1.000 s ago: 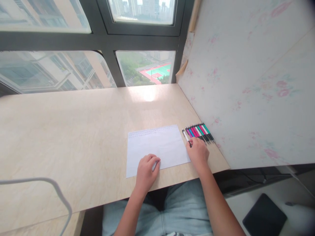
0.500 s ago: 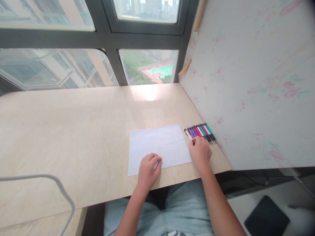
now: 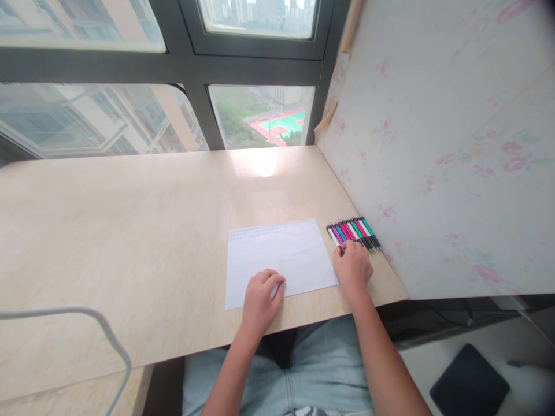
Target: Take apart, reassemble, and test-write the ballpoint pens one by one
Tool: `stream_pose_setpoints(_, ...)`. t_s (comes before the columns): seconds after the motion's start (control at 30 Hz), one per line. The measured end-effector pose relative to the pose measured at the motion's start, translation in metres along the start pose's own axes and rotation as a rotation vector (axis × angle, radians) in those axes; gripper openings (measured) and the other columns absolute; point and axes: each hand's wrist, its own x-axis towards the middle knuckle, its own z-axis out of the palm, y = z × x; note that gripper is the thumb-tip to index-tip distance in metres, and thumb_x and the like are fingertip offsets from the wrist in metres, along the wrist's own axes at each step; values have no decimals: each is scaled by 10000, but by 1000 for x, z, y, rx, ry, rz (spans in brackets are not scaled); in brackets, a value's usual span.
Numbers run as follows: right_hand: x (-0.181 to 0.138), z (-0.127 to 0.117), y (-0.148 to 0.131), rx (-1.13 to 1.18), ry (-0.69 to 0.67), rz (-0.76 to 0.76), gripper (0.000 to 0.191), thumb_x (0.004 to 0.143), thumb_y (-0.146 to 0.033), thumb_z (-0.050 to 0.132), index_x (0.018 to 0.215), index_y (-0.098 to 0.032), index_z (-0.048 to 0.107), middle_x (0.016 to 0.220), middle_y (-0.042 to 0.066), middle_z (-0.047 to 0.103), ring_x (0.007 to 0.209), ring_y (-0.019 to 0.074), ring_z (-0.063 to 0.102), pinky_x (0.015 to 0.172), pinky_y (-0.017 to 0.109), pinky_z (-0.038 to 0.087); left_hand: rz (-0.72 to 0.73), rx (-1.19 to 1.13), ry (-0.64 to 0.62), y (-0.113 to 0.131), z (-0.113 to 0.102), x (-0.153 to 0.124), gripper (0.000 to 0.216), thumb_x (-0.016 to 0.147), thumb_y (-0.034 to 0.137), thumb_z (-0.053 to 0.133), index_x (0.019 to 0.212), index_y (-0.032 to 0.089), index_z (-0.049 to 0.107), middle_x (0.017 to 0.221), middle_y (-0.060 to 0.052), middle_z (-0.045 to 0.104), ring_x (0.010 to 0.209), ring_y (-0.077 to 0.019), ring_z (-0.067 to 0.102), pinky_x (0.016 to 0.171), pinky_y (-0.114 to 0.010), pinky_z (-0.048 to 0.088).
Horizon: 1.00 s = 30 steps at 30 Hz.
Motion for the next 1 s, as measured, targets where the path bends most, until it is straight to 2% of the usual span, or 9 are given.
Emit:
stream_pose_setpoints(0.3, -5, 2, 2, 115, 91, -31, 116, 855, -248, 544, 919, -185, 616, 907, 86, 619, 888, 238, 533, 631, 298, 335, 25, 26, 26, 2, -1, 0, 128, 885, 198, 531, 885, 229, 656, 897, -45, 660, 854, -207, 615, 786, -361, 476)
stream_pose_setpoints(0.4, -16, 4, 0, 232, 97, -164, 129, 870, -232, 513, 916, -186, 624, 885, 69, 632, 845, 221, 549, 666, 303, 372, 39, 74, 27, 5, 1, -2, 136, 886, 187, 525, 900, 223, 655, 896, -51, 651, 850, -209, 601, 785, -369, 476)
stream_pose_setpoints(0.47, -28, 6, -6, 317, 44, -347, 139, 872, -214, 505, 903, -185, 637, 864, 64, 645, 846, 218, 560, 745, 322, 408, 50, 101, 30, 7, 2, -4, 145, 883, 178, 525, 928, 223, 655, 911, -56, 650, 857, -211, 598, 787, -373, 482)
stream_pose_setpoints(0.53, -42, 8, -15, 390, -19, -547, 174, 877, -201, 499, 956, -188, 653, 935, 74, 665, 904, 226, 572, 836, 356, 418, 50, 115, 51, 9, 1, -8, 176, 879, 166, 525, 991, 222, 649, 952, -66, 653, 889, -214, 602, 805, -377, 491)
stream_pose_setpoints(0.6, -54, 10, -23, 434, -48, -650, 226, 885, -210, 500, 1052, -193, 651, 1055, 91, 660, 994, 238, 569, 896, 385, 420, 42, 137, 91, 8, -3, -11, 221, 884, 158, 516, 1063, 213, 633, 1019, -82, 655, 956, -222, 602, 847, -389, 491)
stream_pose_setpoints(0.7, -68, 12, -33, 407, -73, -708, 325, 886, -231, 508, 1191, -203, 618, 1248, 113, 599, 1172, 270, 506, 973, 433, 403, 49, 241, 112, 4, -11, -15, 291, 898, 179, 507, 1169, 209, 607, 1206, -116, 623, 1140, -262, 553, 958, -449, 448)
stream_pose_setpoints(0.8, -73, 12, -37, 314, -95, -732, 400, 882, -272, 523, 1271, -201, 579, 1388, 129, 513, 1287, 316, 419, 1037, 499, 360, 113, 380, 25, -3, -17, -18, 412, 896, 245, 532, 1308, 244, 547, 1447, -117, 479, 1348, -330, 391, 1067, -549, 341)
stream_pose_setpoints(0.9, -73, 13, -36, 252, -120, -752, 437, 879, -276, 521, 1306, -189, 555, 1424, 143, 485, 1316, 334, 396, 1062, 532, 342, 166, 456, -66, -9, -18, -23, 473, 903, 289, 527, 1375, 265, 498, 1512, -105, 413, 1397, -344, 332, 1096, -577, 299)
stream_pose_setpoints(1.0, -71, 16, -33, 250, -148, -772, 439, 879, -271, 516, 1309, -192, 552, 1436, 137, 477, 1329, 332, 392, 1073, 533, 345, 153, 459, -75, -11, -17, -26, 476, 908, 297, 520, 1382, 269, 497, 1518, -98, 411, 1396, -338, 346, 1104, -570, 302)
